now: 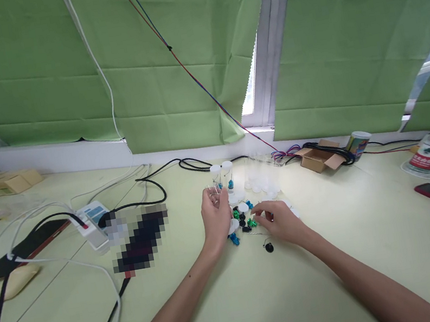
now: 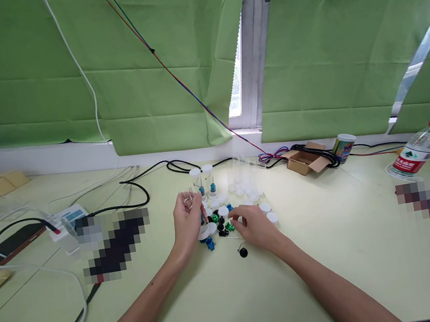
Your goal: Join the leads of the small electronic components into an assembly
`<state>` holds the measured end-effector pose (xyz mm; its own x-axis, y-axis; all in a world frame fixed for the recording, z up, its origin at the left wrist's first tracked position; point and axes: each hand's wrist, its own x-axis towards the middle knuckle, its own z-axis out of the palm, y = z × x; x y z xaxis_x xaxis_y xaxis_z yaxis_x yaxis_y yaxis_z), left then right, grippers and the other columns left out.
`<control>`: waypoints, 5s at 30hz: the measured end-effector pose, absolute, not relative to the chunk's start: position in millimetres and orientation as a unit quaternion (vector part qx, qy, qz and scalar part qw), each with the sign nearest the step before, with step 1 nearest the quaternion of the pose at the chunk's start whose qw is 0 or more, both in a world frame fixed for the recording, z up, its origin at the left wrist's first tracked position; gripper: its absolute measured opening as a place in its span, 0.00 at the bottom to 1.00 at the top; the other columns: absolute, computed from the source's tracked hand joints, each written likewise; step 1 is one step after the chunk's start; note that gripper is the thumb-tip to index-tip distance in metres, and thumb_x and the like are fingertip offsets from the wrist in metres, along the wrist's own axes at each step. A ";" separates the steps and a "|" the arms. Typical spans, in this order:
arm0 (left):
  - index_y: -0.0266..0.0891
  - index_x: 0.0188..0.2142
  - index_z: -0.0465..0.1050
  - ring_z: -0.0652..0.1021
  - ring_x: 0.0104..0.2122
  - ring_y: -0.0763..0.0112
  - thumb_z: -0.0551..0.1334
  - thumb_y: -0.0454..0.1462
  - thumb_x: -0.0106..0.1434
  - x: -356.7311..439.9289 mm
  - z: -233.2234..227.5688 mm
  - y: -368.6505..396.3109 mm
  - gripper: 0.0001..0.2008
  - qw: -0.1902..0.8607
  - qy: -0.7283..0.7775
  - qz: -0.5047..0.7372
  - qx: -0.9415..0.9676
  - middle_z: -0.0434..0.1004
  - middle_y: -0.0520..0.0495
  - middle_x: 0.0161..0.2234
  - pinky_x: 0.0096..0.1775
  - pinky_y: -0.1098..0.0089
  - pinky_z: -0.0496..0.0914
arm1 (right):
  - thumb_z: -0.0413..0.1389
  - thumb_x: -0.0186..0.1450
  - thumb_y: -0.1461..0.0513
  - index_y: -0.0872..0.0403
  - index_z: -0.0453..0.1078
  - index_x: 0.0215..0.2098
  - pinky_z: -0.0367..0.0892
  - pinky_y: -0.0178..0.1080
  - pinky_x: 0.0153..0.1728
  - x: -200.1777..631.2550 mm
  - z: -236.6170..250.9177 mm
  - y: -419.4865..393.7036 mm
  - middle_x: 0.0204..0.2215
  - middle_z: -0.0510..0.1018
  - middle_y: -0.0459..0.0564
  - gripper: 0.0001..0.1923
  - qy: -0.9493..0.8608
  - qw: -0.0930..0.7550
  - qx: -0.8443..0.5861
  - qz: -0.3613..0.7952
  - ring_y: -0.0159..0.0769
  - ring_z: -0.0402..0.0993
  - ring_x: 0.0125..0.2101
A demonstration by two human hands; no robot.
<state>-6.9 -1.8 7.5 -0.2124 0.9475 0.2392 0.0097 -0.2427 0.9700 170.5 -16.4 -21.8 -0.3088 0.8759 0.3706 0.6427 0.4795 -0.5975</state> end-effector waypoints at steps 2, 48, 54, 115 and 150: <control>0.43 0.34 0.62 0.68 0.18 0.74 0.60 0.49 0.62 -6.7 7.4 -1.8 0.13 0.383 0.483 0.612 0.495 0.65 0.57 0.19 0.21 0.74 0.61 | 0.53 0.65 0.66 0.51 0.76 0.39 0.65 0.36 0.31 169.7 -22.7 -16.6 0.33 0.80 0.48 0.09 -0.798 0.338 -0.468 0.172 0.33 0.70 0.26; 0.43 0.31 0.60 0.67 0.17 0.74 0.60 0.48 0.62 -3.6 7.5 -3.7 0.14 0.402 0.479 0.602 0.496 0.62 0.58 0.18 0.22 0.73 0.63 | 0.50 0.66 0.69 0.52 0.72 0.43 0.65 0.42 0.41 171.9 -27.9 -15.9 0.37 0.76 0.51 0.12 -0.810 0.245 -0.510 0.153 0.39 0.72 0.38; 0.43 0.30 0.59 0.67 0.16 0.74 0.60 0.48 0.61 -3.2 7.0 -4.1 0.15 0.402 0.477 0.602 0.498 0.61 0.59 0.17 0.22 0.73 0.62 | 0.50 0.67 0.69 0.53 0.71 0.43 0.64 0.40 0.40 170.0 -27.0 -17.8 0.37 0.75 0.50 0.11 -0.810 0.245 -0.508 0.158 0.38 0.70 0.37; 0.41 0.35 0.62 0.70 0.24 0.76 0.59 0.47 0.64 -6.1 16.7 -8.5 0.12 0.289 0.472 0.662 0.506 0.68 0.54 0.26 0.29 0.74 0.66 | 0.67 0.57 0.55 0.53 0.65 0.43 0.69 0.33 0.29 169.9 -3.8 -19.9 0.32 0.81 0.50 0.22 -0.505 0.471 -0.366 0.623 0.32 0.77 0.29; 0.43 0.45 0.69 0.71 0.28 0.69 0.55 0.38 0.64 -2.8 1.5 -18.8 0.11 0.076 0.455 0.331 0.823 0.73 0.50 0.33 0.31 0.70 0.63 | 0.66 0.58 0.58 0.55 0.70 0.32 0.50 0.23 0.11 177.6 5.3 -18.9 0.21 0.72 0.41 0.12 -0.443 0.520 -0.291 0.670 0.17 0.52 0.14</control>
<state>-2.8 -18.8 1.5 0.3662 0.7997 0.4758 0.6987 -0.5740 0.4270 177.6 -18.9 5.3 -0.2901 0.9543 0.0715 -0.4392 -0.0664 -0.8959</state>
